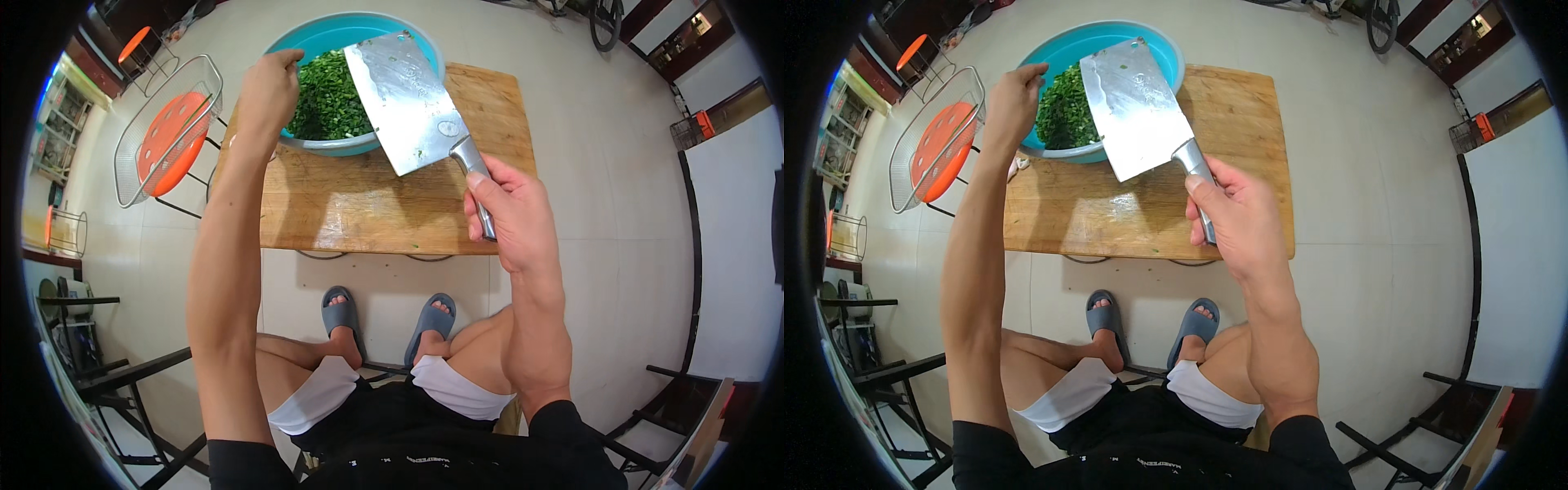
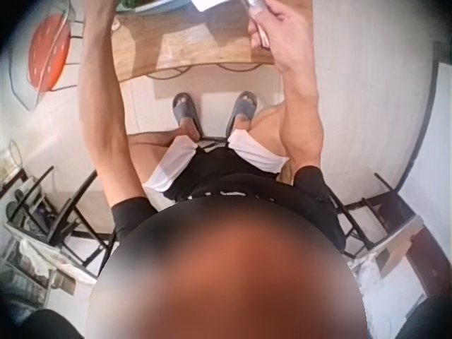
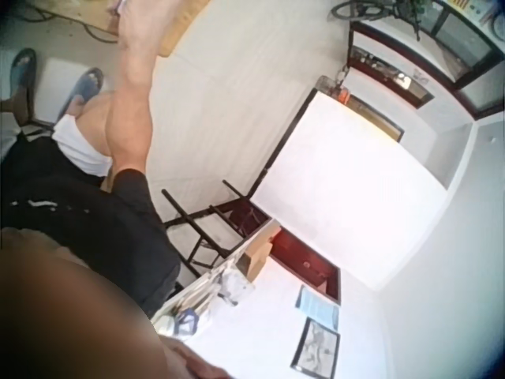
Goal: The person sits cross-legged on a chair and uses a cleaver to scoop chopped green vegetables from a wooden cutting board into a blue plastic basin. The person repeatedly gathers the vegetables and transfers them until the board is empty.
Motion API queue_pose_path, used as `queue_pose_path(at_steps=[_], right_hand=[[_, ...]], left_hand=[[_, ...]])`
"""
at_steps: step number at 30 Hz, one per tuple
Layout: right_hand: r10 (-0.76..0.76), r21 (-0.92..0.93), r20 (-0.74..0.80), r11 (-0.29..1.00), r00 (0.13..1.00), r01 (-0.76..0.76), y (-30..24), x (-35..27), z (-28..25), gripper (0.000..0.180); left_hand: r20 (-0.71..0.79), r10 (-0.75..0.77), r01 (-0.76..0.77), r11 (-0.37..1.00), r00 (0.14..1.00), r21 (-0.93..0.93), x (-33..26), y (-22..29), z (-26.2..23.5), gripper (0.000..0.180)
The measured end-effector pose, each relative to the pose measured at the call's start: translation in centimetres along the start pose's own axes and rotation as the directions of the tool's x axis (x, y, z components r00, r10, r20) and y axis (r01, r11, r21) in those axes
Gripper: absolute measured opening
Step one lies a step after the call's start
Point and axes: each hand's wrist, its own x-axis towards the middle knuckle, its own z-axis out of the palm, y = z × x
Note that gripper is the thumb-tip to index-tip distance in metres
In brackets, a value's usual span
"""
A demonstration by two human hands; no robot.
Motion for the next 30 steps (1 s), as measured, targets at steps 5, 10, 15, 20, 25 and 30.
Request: queue_pose_path(at_steps=[5,10,15,20,25,30], right_hand=[[-0.078,0.039,-0.053,0.996,0.996,0.080,0.5,1.2,0.2,0.038],[-0.145,0.082,-0.077,0.985,0.987,0.151,0.4,2.8,1.4,0.036],[-0.152,0.102,-0.062,0.982,0.987,0.157,-0.1,4.5,2.5,0.035],[-0.146,0.087,0.011,0.986,0.989,0.145,-0.1,4.8,2.3,0.039],[-0.153,0.082,0.009,0.985,0.988,0.152,-0.5,4.2,2.2,0.044],[-0.496,-0.312,0.068,0.814,0.866,0.491,-0.5,4.5,0.3,0.052]], left_hand=[[0.085,-0.018,0.021,0.999,0.996,-0.037,0.0,3.8,-0.8,0.036],[0.110,0.129,-0.130,0.991,0.986,0.006,0.2,3.1,0.4,0.044],[-0.023,0.307,-0.308,0.950,0.951,-0.061,-2.5,6.1,1.4,0.068],[-0.040,0.028,-0.017,0.969,0.999,0.247,-0.9,4.1,3.2,0.065],[-0.105,0.179,-0.124,0.910,0.978,0.396,-0.3,1.0,-0.6,0.045],[0.052,0.035,-0.045,0.979,0.998,0.200,0.2,4.9,-1.8,0.037]])
